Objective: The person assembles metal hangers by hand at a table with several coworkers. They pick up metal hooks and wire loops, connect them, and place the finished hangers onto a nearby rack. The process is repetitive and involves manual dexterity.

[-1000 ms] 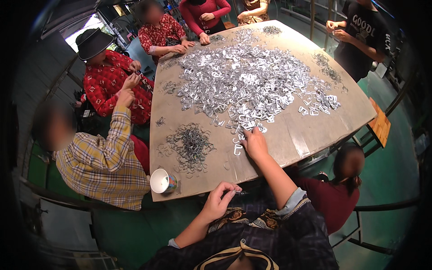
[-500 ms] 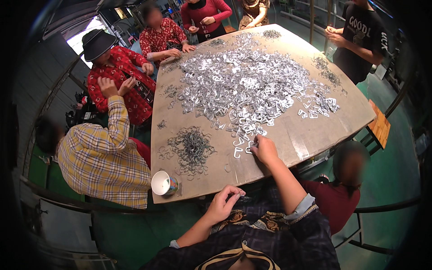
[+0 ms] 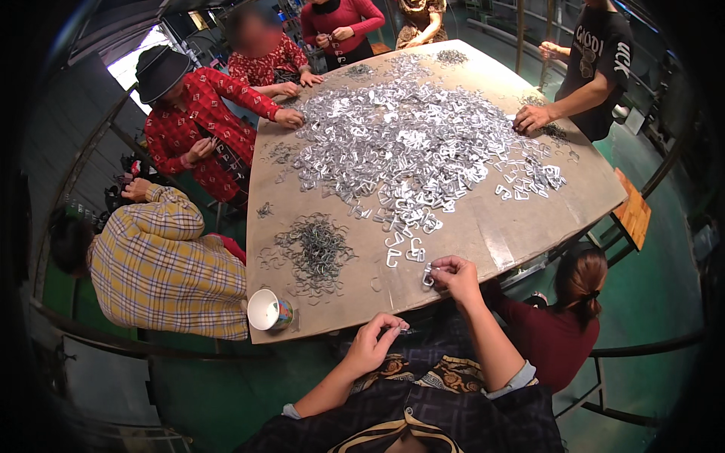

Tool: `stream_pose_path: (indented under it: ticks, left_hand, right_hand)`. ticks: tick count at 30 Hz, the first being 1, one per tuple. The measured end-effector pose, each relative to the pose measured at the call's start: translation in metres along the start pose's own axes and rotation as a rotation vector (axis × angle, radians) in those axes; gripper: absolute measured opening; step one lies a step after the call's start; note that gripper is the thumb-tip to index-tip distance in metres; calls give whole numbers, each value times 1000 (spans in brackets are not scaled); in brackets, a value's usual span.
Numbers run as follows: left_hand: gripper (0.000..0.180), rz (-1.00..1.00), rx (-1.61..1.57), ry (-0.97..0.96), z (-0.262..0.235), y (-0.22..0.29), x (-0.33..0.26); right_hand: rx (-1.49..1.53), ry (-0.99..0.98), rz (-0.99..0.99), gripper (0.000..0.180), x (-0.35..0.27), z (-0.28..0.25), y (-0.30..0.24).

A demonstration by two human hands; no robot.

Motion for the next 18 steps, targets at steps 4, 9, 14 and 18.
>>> stream_pose_path:
  ticks: [4,9,14,18]
  left_hand:
    - [7,9,-6,10,4,0,3]
    - [7,32,10,66,7,2,4]
    - [7,47,67,159,5,4,4]
    - [9,65,186,177,3,4,1]
  right_hand:
    - [-1,-100,-16,34,-31,16,5]
    - [165,-114,14,22,-57,38,7]
    - [138,-103,-76,19,-76,51,-2]
    - [-13,-81,-193,17,-90,55,-11]
Point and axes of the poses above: each hand's wrist, its own x-axis towards the middle knuckle, its own z-axis out of the palm, y = z × x, the point moved 3 cm from there along x, towards the middle knuckle, and after that the axes turned 2 degrees about y, right-handed, at the moved point
